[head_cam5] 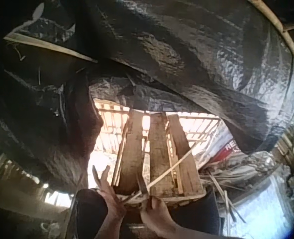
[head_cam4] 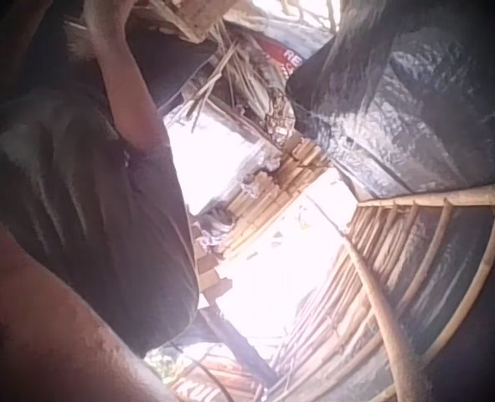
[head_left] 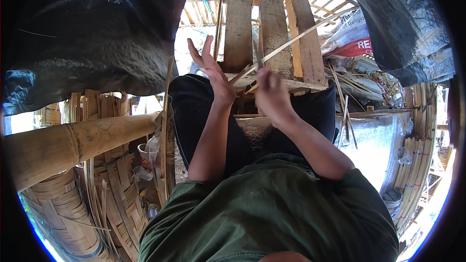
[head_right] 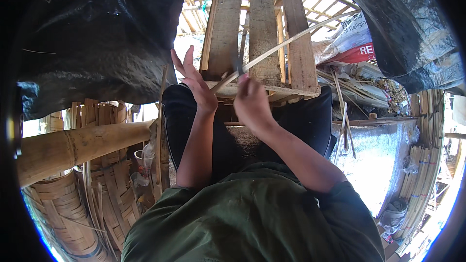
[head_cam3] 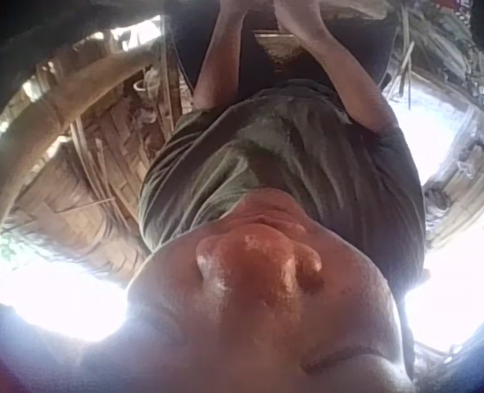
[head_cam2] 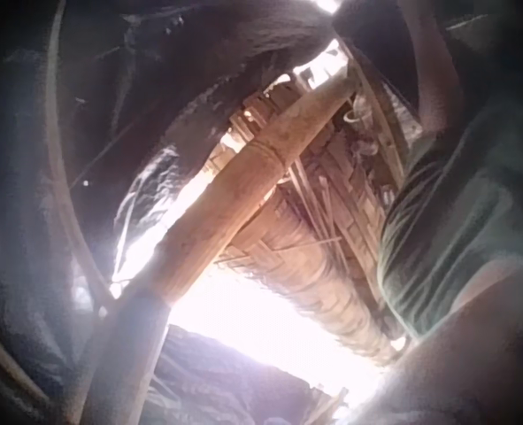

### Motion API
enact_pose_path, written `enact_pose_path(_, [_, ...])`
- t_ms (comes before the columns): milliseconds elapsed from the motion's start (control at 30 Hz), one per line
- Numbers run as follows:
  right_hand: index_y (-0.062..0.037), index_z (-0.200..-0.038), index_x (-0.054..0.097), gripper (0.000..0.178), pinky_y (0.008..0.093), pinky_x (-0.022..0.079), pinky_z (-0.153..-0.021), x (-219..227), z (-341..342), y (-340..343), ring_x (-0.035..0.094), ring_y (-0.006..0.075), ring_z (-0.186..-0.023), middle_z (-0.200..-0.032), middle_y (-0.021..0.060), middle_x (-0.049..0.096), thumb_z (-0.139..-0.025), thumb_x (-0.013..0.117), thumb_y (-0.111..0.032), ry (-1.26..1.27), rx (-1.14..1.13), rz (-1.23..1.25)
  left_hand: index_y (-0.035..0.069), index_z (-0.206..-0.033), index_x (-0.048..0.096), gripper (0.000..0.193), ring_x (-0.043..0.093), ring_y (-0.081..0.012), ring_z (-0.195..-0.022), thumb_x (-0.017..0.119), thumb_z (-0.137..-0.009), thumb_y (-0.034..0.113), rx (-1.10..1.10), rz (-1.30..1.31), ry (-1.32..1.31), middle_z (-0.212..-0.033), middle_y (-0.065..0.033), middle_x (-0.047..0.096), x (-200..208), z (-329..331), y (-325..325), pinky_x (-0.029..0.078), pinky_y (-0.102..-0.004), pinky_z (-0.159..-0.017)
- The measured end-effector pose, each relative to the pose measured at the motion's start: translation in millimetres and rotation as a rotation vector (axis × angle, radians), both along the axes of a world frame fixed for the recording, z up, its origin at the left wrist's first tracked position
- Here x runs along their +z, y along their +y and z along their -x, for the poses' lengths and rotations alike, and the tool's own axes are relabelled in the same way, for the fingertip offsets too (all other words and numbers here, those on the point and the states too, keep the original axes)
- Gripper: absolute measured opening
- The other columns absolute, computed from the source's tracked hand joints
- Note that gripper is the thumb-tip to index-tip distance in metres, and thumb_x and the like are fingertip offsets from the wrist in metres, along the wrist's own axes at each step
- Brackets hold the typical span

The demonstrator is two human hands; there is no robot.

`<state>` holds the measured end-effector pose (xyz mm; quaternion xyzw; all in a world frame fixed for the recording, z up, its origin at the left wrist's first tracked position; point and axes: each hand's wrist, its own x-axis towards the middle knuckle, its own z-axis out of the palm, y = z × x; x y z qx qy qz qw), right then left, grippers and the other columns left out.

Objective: The person scrapes and whittles a bamboo strip using a knife.

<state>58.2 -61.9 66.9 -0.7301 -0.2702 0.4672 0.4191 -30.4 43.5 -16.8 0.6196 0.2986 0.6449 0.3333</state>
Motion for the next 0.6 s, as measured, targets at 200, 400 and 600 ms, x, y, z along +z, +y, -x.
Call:
enact_pose_path(200, [-0.0058,-0.092,0.045,0.042,0.0293,0.031,-0.032,-1.1,5.2,-2.9,0.039,0.0088,-0.037,-0.056,-0.0018,0.04,-0.111,0.037,-0.043,0.138,0.102,0.024,-0.004,-0.149,0.04,0.076,0.005,-0.0359,-0.156,0.001,-0.109,0.048,0.098,-0.031,0.088,-0.157,-0.0153,0.038,-4.0,1.9,1.1,0.001,-0.0502,-0.126])
enact_pose_path(400, [-0.0043,-0.098,0.05,0.034,0.028,0.029,-0.033,1.2,6.2,-0.2,0.038,0.0068,-0.037,-0.056,-0.003,0.042,-0.109,0.048,-0.036,0.383,0.066,0.004,-0.004,-0.15,0.036,0.068,0.005,-0.0387,-0.155,0.005,-0.109,0.041,0.109,-0.045,0.085,-0.155,-0.0146,0.04,-9.2,3.3,3.2,-0.002,-0.0511,-0.127])
enact_pose_path(600, [0.0007,-0.104,0.063,0.024,0.0265,0.032,-0.04,-16.6,7.6,17.0,0.043,0.0033,-0.043,-0.06,-0.0026,0.055,-0.095,0.072,-0.019,-0.117,0.1,-0.231,-0.004,-0.15,0.034,0.069,0.004,-0.0404,-0.155,0.003,-0.109,0.043,0.078,-0.071,0.117,-0.154,-0.0181,0.038,-6.9,4.3,1.4,-0.001,-0.053,-0.126])
